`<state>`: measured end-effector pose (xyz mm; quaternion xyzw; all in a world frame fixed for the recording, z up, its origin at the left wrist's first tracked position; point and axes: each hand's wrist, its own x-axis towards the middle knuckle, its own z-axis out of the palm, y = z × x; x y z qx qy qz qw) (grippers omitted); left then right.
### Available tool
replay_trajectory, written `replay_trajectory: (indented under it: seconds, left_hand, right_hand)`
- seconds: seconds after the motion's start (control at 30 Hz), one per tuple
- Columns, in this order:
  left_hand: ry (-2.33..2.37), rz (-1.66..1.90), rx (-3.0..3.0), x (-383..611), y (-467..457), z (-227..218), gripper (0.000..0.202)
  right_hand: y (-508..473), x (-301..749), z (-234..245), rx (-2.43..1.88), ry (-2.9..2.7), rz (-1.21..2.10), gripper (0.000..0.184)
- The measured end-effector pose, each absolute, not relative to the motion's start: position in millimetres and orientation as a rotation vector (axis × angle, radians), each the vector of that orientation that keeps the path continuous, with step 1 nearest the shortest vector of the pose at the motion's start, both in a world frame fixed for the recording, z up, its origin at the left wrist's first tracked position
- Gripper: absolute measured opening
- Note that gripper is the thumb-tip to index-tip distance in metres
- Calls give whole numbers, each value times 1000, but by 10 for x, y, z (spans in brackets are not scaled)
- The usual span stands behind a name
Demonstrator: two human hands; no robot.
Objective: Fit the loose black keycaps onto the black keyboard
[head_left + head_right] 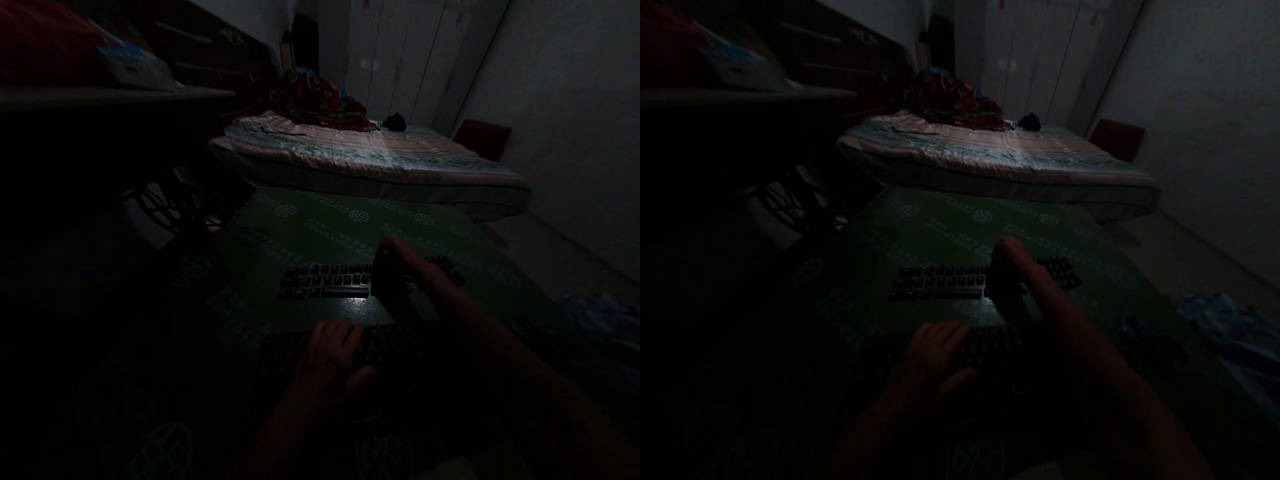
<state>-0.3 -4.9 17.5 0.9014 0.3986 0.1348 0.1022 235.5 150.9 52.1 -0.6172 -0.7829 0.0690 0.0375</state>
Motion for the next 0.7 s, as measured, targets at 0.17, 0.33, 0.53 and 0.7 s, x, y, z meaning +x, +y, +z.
replay_trajectory:
  seconds: [0.17,0.33,0.53,0.7]
  left_hand:
    - [1187,408,2649,18,-60,208,48]
    - [1198,419,2654,40,-70,222,47]
    - [1190,389,2677,44,-62,205,46]
    - [1187,402,2686,44,-65,201,45]
  right_hand:
    - [879,2452,409,-1477,-2474,157,18]
    - [114,2546,50,-1091,-2517,42,19]
    - [-362,2408,-74,-1175,-2412,-129,21]
    - [-441,2308,2,-1155,-2386,-160,22]
